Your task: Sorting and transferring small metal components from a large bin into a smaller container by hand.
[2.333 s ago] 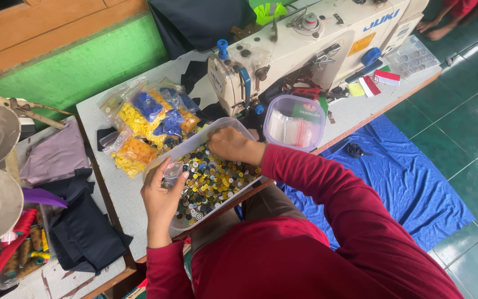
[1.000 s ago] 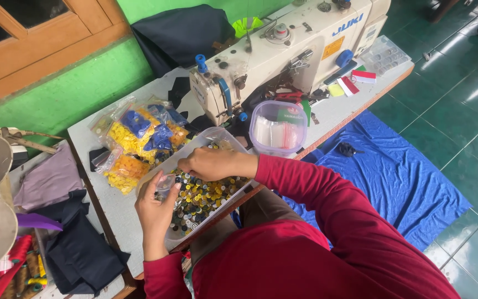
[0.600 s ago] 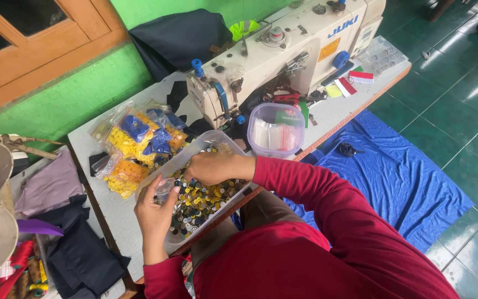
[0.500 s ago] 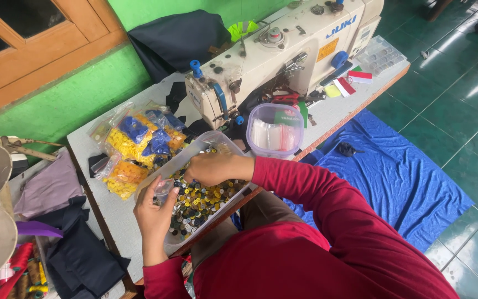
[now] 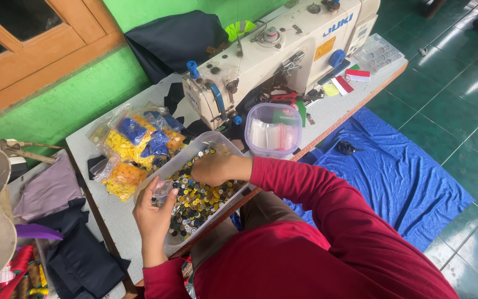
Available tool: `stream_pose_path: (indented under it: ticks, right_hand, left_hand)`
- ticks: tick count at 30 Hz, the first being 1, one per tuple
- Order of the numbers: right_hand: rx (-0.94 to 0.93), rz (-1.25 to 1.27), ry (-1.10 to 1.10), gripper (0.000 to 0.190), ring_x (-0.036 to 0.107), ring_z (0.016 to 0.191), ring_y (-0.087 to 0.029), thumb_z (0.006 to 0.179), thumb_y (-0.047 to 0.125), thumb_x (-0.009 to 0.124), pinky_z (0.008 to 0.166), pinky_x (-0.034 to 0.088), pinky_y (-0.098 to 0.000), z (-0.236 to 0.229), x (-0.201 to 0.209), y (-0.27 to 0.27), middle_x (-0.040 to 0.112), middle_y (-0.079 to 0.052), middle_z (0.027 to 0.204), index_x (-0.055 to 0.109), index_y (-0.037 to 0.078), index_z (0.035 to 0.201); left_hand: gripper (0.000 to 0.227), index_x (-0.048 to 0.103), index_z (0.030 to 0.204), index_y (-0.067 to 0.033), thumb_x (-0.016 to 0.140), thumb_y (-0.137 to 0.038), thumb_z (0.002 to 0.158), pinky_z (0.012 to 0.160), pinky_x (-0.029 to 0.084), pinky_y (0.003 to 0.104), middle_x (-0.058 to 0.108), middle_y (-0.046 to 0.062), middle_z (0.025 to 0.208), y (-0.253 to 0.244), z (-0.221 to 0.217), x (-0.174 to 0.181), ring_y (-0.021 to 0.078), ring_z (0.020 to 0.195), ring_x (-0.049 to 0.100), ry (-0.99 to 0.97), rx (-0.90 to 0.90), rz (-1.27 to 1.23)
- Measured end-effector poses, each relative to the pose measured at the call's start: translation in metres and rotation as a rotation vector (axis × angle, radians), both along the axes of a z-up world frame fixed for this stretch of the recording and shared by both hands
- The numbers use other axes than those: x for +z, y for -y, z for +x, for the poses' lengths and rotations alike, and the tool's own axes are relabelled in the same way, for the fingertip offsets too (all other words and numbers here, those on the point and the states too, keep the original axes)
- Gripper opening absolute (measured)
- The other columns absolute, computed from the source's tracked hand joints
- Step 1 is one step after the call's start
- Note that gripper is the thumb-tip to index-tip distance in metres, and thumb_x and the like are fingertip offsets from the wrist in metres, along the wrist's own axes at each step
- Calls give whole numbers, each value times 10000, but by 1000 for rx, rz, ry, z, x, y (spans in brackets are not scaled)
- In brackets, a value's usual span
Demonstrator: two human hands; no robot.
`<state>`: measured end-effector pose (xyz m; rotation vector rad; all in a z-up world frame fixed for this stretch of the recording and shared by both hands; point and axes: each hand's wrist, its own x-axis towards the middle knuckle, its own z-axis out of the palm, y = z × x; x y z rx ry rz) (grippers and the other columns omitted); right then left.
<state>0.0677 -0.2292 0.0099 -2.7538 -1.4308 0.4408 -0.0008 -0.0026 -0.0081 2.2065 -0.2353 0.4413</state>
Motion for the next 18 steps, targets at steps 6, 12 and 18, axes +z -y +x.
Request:
stream_pose_path:
  ticks: [6, 12, 18]
  right_hand:
    - [36, -15, -12, 181, 685, 618, -257, 932, -70, 543, 513, 570, -310, 4, 1, -4, 698, -222, 779, 719, -42, 896]
    - [-47, 54, -100, 171, 717, 701, -332, 933, -61, 553, 579, 597, -380, -3, 23, -2, 704, -243, 851, 719, -21, 948]
    - [-52, 113, -173, 181, 735, 785, -382, 921, -49, 566, 624, 600, -428, 13, 9, -5, 706, -251, 901, 736, 3, 960]
  left_hand:
    - [576, 706, 1313, -103, 878, -341, 817, 916, 525, 554, 702, 191, 1140, 0, 1, 1, 432, 1092, 663, -5, -3, 2]
    - [583, 696, 1325, -100, 866, -352, 827, 931, 518, 568, 697, 191, 1158, -1, 0, -1, 437, 1108, 655, -32, -12, 22]
    - [583, 700, 1319, -109, 864, -368, 823, 932, 523, 560, 705, 174, 1147, -1, 0, -1, 421, 1110, 660, -43, -6, 36]
